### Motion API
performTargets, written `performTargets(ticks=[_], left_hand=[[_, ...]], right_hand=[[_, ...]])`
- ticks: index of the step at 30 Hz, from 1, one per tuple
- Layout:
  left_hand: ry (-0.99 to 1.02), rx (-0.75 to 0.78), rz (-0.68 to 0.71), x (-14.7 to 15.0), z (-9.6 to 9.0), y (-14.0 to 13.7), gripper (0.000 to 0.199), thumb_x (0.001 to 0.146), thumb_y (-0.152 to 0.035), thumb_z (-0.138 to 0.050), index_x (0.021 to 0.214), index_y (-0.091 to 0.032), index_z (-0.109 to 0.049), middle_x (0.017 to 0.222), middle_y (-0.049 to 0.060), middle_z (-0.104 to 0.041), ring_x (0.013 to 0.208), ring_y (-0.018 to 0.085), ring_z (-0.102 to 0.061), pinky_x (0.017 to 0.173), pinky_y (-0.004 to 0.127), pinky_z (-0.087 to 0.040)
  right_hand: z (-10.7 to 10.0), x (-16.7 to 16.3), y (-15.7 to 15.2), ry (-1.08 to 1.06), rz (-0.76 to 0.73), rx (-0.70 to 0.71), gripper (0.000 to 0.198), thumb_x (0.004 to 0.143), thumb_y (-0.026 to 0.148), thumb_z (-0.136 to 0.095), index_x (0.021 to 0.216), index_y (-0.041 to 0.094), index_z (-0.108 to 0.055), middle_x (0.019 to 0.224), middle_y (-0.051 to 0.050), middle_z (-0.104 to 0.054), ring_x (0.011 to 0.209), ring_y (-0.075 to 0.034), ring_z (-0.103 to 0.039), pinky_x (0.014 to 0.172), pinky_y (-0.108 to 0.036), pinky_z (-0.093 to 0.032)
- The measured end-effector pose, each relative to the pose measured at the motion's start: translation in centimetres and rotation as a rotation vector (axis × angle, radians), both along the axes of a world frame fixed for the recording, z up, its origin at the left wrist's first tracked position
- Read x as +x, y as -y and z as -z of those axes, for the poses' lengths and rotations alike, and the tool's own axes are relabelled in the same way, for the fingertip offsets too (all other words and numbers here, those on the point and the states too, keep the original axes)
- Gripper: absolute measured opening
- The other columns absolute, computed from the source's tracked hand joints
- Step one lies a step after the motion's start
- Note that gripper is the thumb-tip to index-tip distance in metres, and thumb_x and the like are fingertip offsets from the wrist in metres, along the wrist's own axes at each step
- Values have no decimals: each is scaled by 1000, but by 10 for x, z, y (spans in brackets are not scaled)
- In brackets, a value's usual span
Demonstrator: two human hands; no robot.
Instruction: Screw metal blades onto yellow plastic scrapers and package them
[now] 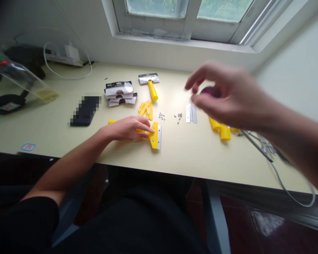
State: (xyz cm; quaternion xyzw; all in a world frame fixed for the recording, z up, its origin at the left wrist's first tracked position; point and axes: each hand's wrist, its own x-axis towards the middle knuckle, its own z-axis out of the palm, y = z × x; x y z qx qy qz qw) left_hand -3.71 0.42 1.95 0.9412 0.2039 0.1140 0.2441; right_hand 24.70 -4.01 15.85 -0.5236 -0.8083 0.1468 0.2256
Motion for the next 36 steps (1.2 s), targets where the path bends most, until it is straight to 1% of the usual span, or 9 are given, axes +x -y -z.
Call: performTargets(ticks=[1, 4, 7, 10, 16, 22, 28, 33, 36], left_hand=[[-3, 7, -2, 0, 0, 0, 24, 90, -26, -61, 111, -27, -73, 104, 5, -66, 91, 16, -61, 82, 27, -45], [-7, 18, -13, -1, 0, 0, 25, 90, -28, -62, 113, -26, -72, 105, 6, -65, 92, 17, -61, 82, 28, -45], [-8, 25, -17, -2, 0, 0, 25, 89, -28, -63, 112, -25, -73, 105, 6, -65, 92, 17, -61, 81, 27, -45], [5, 40, -9, -4, 1, -1, 24, 90, -28, -62, 112, -26, -73, 103, 6, -66, 92, 17, -61, 80, 27, -45], [13, 63, 12, -6, 2, -3, 24, 90, -28, -62, 112, -26, -73, 101, 5, -66, 90, 16, -61, 80, 26, -44], [-12, 75, 18, -6, 2, -2, 25, 90, -27, -61, 112, -26, -72, 104, 4, -66, 92, 16, -62, 83, 26, -45], [-6, 89, 11, -7, 0, -2, 25, 89, -28, -61, 112, -28, -72, 104, 4, -66, 92, 16, -62, 81, 26, -45], [-37, 62, -32, -7, -3, -1, 25, 91, -28, -60, 112, -28, -72, 105, 3, -66, 93, 16, -62, 80, 25, -44], [-54, 41, -40, -6, -4, -1, 25, 90, -28, -61, 112, -29, -72, 106, 4, -66, 94, 16, -62, 81, 26, -43]], right_hand=[[17, -11, 5, 129, -64, -38, 41, 79, 50, -62, 104, 17, -63, 83, -6, -62, 58, -11, -52, 49, -26, -40], [70, -25, 10, 358, -174, -287, 78, 67, 64, -70, 127, 17, -52, 99, -10, -64, 71, -19, -60, 60, -32, -47], [108, -27, 10, 396, -204, -343, 87, 67, 71, -67, 133, 19, -44, 118, -14, -60, 86, -26, -64, 70, -36, -50], [126, -32, 15, 369, -179, -324, 92, 67, 73, -65, 136, 19, -39, 132, -17, -51, 97, -29, -64, 79, -40, -51], [130, -49, 26, 332, -110, -323, 86, 69, 70, -65, 134, 20, -39, 138, -17, -44, 100, -30, -64, 84, -43, -52], [128, -43, 21, 271, -160, -332, 75, 72, 54, -68, 134, 22, -39, 133, -12, -45, 100, -23, -61, 91, -38, -51], [115, -34, 20, 316, -217, -364, 66, 73, 45, -69, 130, 23, -47, 127, -11, -53, 90, -20, -63, 81, -35, -53], [107, -21, 39, 350, -275, -164, 25, 88, 34, -56, 109, 22, -62, 111, -6, -66, 93, -18, -65, 82, -31, -51], [101, -9, 51, 385, -209, 32, 23, 94, 28, -48, 107, 22, -66, 104, -5, -70, 82, -16, -66, 71, -29, -50]])
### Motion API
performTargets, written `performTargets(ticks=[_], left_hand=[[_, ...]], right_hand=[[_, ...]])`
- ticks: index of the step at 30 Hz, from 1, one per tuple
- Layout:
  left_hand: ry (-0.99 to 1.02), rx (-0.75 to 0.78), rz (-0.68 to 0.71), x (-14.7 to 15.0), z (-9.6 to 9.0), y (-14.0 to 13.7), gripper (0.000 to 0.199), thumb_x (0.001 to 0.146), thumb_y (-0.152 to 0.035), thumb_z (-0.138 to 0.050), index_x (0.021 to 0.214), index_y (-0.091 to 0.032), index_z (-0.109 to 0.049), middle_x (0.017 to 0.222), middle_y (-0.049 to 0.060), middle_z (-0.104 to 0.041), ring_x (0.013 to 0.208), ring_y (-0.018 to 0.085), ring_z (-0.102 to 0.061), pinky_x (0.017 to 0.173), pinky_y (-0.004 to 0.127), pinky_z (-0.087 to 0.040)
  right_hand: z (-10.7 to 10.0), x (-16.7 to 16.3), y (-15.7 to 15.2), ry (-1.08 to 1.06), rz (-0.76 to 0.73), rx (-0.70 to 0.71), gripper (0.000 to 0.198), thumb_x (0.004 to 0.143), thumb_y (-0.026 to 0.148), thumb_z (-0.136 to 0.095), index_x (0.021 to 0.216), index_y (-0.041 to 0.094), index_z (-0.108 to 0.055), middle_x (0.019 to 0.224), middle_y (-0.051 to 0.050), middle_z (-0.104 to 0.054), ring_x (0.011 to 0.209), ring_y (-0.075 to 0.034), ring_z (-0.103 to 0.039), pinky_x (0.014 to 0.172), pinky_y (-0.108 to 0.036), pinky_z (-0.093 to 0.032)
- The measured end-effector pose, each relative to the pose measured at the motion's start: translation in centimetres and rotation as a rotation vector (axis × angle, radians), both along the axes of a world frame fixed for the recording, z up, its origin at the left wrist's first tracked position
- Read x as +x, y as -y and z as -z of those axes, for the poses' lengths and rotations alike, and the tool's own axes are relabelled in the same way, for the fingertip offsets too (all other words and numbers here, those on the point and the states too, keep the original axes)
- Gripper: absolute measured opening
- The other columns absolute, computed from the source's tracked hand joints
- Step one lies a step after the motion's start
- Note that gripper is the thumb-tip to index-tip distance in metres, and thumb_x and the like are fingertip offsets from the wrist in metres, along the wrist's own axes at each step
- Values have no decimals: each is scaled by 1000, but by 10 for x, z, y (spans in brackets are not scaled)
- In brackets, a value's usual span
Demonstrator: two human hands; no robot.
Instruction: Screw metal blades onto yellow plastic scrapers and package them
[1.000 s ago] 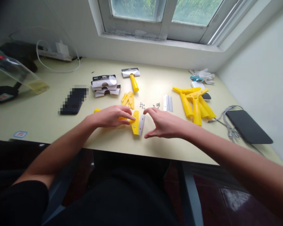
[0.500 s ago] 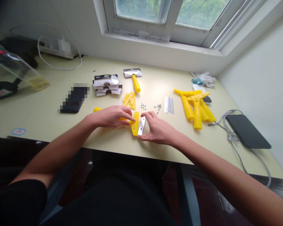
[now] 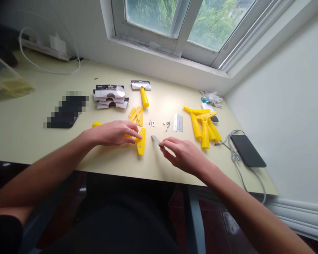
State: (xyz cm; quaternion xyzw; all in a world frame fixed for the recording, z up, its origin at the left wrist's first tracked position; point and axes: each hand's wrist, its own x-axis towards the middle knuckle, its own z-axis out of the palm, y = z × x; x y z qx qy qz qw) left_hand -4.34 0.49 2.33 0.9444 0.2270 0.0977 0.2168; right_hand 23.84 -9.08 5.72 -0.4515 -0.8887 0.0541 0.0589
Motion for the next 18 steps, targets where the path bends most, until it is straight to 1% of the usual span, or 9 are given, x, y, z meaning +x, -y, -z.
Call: performTargets(ticks=[3, 6, 8, 10, 11, 12, 14, 16, 18], left_hand=[[3, -14, -7, 0, 2, 0, 24, 90, -29, -61, 111, -29, -73, 106, 4, -66, 95, 16, -62, 80, 25, -43], [20, -5, 2, 0, 4, -1, 24, 90, -29, -61, 111, -28, -73, 104, 4, -67, 93, 16, -62, 79, 25, -43], [32, 9, 9, -1, 5, -1, 24, 91, -30, -60, 111, -29, -73, 103, 4, -67, 93, 16, -62, 78, 25, -43], [37, 15, 7, -1, 6, -2, 24, 91, -30, -60, 111, -29, -73, 103, 3, -66, 93, 16, -62, 78, 25, -44], [37, 14, 4, -1, 6, -2, 24, 91, -30, -60, 111, -29, -72, 104, 3, -66, 94, 16, -62, 79, 26, -44], [37, 12, 2, -2, 6, -2, 24, 91, -30, -60, 112, -29, -72, 105, 3, -66, 94, 16, -62, 80, 26, -44], [50, 12, 3, -2, 6, -3, 24, 92, -29, -60, 112, -29, -72, 106, 3, -66, 95, 16, -62, 81, 27, -44], [73, 16, 5, -2, 5, -3, 24, 91, -28, -60, 112, -29, -72, 106, 4, -66, 95, 16, -62, 82, 27, -44], [90, 21, 3, -2, 5, -3, 24, 91, -28, -61, 112, -28, -72, 106, 4, -66, 94, 17, -62, 81, 27, -45]], right_hand=[[-12, 15, -1, 26, 126, 144, 25, 95, 28, -46, 103, 21, -69, 100, -5, -72, 77, -17, -66, 67, -30, -49], [-23, 30, -18, 83, 286, 257, 31, 96, 33, -44, 101, 19, -71, 95, -7, -71, 78, -20, -66, 68, -34, -48], [-26, 38, -34, 117, 389, 338, 37, 96, 36, -40, 101, 18, -72, 95, -10, -71, 79, -22, -65, 69, -35, -48], [-23, 43, -49, 169, 480, 394, 42, 97, 37, -35, 101, 17, -72, 96, -12, -70, 77, -22, -64, 66, -35, -46], [-19, 44, -55, 209, 505, 384, 44, 97, 37, -33, 101, 17, -72, 95, -12, -69, 76, -22, -63, 64, -34, -45], [-15, 45, -59, 252, 510, 339, 43, 97, 37, -34, 102, 17, -72, 94, -13, -68, 75, -22, -63, 62, -34, -44], [-7, 43, -62, 315, 469, 188, 41, 94, 38, -39, 107, 17, -71, 96, -13, -68, 76, -24, -63, 62, -35, -44], [-1, 37, -56, 317, 402, 48, 40, 92, 42, -45, 115, 18, -68, 102, -13, -67, 82, -25, -64, 66, -36, -46], [-2, 27, -46, 263, 352, -14, 44, 91, 47, -49, 120, 18, -64, 109, -14, -66, 89, -27, -64, 72, -38, -48]])
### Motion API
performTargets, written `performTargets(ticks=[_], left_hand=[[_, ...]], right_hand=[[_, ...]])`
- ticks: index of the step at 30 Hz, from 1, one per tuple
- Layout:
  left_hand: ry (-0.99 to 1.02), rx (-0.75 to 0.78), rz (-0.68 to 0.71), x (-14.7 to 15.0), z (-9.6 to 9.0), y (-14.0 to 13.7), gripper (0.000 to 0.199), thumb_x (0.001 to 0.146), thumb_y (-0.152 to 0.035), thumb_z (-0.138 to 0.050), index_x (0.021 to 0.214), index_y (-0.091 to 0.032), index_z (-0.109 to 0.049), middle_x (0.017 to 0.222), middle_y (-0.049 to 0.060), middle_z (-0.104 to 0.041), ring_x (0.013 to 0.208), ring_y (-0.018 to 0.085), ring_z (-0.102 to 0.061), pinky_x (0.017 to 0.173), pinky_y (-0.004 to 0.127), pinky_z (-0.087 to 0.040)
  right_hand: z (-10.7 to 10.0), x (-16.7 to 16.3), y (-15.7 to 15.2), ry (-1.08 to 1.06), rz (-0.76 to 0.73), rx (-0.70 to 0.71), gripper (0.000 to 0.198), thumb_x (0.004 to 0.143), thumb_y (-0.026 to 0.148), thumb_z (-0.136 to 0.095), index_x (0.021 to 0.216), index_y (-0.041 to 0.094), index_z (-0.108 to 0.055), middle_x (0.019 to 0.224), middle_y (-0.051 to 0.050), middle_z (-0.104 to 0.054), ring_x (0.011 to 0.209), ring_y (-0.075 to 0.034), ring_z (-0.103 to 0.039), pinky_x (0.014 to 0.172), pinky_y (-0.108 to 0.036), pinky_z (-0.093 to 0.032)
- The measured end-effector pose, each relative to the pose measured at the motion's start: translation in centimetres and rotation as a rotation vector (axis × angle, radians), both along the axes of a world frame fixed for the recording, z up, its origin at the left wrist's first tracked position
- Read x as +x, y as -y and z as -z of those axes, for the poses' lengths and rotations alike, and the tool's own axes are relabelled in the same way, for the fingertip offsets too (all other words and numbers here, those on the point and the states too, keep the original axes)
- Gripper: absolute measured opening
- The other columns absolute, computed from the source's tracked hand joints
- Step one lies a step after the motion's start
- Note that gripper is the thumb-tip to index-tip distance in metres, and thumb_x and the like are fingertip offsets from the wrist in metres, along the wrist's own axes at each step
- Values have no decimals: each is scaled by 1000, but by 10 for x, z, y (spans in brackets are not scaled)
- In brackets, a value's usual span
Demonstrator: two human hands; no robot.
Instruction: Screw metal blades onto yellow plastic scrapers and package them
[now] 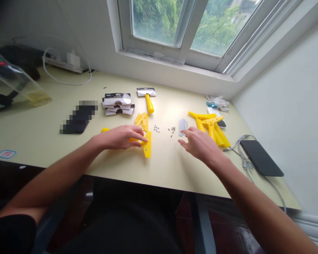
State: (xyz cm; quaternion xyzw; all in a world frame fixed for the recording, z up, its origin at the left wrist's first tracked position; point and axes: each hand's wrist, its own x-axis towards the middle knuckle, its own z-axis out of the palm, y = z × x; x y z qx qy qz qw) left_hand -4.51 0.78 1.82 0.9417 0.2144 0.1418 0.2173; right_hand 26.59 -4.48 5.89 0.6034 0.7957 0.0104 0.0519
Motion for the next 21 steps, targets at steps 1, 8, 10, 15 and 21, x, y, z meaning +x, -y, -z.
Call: performTargets(ticks=[1, 8, 10, 15, 21], left_hand=[[5, 1, 0, 1, 0, 0, 24, 91, -28, -61, 112, -28, -72, 106, 5, -66, 94, 17, -62, 82, 27, -45], [102, -2, 38, 5, -3, 4, 23, 90, -26, -62, 112, -20, -69, 107, 8, -67, 97, 19, -63, 86, 29, -47], [131, -4, 37, 6, -3, 4, 23, 89, -27, -63, 110, -18, -68, 107, 9, -67, 96, 19, -64, 85, 30, -47], [127, -2, 31, 5, -3, 5, 22, 88, -26, -64, 109, -18, -68, 104, 9, -68, 93, 20, -64, 83, 30, -47], [204, -25, 20, 5, -4, 3, 22, 86, -26, -67, 106, -18, -67, 97, 8, -69, 85, 17, -64, 77, 28, -47]], right_hand=[[-2, -6, 6, -42, -24, -20, 46, 90, 49, -50, 122, 18, -62, 112, -13, -65, 92, -27, -64, 75, -38, -49], [-15, -57, 18, -345, -254, -292, 95, 71, 63, -68, 149, 26, -29, 130, -14, -57, 104, -29, -62, 81, -39, -52], [-11, -66, 13, -383, -302, -320, 97, 73, 58, -70, 152, 27, -24, 142, -14, -48, 116, -30, -57, 91, -41, -50], [0, -69, 4, -417, -308, -372, 92, 73, 52, -70, 150, 32, -25, 141, -11, -46, 108, -26, -59, 86, -39, -52], [-2, -64, 2, -510, -253, -430, 95, 71, 52, -73, 150, 32, -24, 129, -11, -52, 78, -17, -60, 70, -34, -52]])
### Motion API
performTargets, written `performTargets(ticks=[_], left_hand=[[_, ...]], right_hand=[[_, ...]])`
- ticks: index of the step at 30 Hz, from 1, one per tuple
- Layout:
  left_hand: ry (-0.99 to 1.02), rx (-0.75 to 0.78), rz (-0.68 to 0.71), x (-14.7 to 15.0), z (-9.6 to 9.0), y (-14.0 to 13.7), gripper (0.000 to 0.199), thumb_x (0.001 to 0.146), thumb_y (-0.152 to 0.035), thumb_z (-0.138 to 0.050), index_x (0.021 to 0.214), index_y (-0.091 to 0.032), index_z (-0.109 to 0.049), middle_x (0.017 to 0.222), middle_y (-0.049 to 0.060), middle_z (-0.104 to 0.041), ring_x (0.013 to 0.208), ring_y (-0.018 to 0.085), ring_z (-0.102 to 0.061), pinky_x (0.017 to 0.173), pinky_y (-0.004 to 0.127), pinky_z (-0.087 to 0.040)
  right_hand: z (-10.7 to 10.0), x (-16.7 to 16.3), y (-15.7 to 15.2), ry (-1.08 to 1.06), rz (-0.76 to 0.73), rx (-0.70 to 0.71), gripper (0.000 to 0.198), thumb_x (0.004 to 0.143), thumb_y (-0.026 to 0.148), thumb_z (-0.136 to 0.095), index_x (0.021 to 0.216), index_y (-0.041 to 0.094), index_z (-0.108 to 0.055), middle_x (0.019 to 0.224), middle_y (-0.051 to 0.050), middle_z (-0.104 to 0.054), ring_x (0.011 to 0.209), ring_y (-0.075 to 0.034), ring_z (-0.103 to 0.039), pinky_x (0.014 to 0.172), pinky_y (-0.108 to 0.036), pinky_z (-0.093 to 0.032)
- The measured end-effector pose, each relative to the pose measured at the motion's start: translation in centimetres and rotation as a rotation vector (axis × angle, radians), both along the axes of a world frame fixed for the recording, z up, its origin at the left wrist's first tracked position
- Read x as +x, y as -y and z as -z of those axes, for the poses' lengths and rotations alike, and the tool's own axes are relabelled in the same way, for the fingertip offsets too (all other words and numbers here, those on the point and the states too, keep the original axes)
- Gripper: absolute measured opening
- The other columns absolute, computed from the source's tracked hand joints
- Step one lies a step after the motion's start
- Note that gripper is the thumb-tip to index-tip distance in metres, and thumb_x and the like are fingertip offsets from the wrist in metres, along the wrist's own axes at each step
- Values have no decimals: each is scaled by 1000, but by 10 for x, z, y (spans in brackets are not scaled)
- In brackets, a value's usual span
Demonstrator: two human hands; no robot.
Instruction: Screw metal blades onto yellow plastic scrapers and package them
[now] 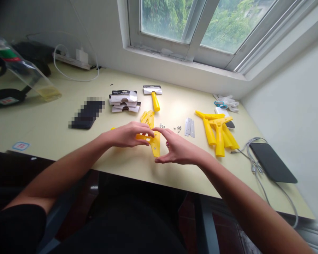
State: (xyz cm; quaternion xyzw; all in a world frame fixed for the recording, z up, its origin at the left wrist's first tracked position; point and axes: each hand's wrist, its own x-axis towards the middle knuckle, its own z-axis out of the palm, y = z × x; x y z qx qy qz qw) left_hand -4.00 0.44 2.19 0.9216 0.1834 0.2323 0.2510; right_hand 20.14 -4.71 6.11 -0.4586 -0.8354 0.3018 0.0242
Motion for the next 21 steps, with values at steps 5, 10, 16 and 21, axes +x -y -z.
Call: performTargets(ticks=[5, 10, 16, 21], left_hand=[[105, -74, 16, -1, 1, -2, 22, 83, -22, -70, 104, -18, -66, 101, 5, -70, 88, 14, -64, 80, 25, -47], [123, -157, 7, -2, 0, -1, 24, 83, -22, -70, 106, -19, -66, 101, 5, -72, 89, 15, -66, 80, 26, -49], [131, -202, -9, -1, -2, 1, 28, 84, -26, -70, 110, -19, -66, 105, 6, -72, 91, 16, -66, 80, 27, -50], [142, -208, 15, 0, -1, 1, 29, 84, -27, -70, 112, -19, -67, 105, 6, -72, 90, 15, -66, 80, 26, -50]], right_hand=[[-3, -2, 5, -55, 74, 4, 92, 69, 49, -74, 147, 31, -27, 138, -13, -43, 73, -13, -57, 65, -33, -54], [-3, -6, 14, -60, 76, 132, 87, 70, 37, -71, 145, 34, -28, 147, -12, -32, 74, -12, -56, 66, -31, -54], [-10, -5, 15, -65, 121, 49, 89, 69, 37, -72, 146, 32, -27, 136, -12, -45, 73, -13, -57, 64, -32, -53], [-8, -2, 14, -45, 94, 47, 90, 70, 39, -73, 147, 34, -26, 141, -10, -44, 75, -14, -59, 66, -31, -53]])
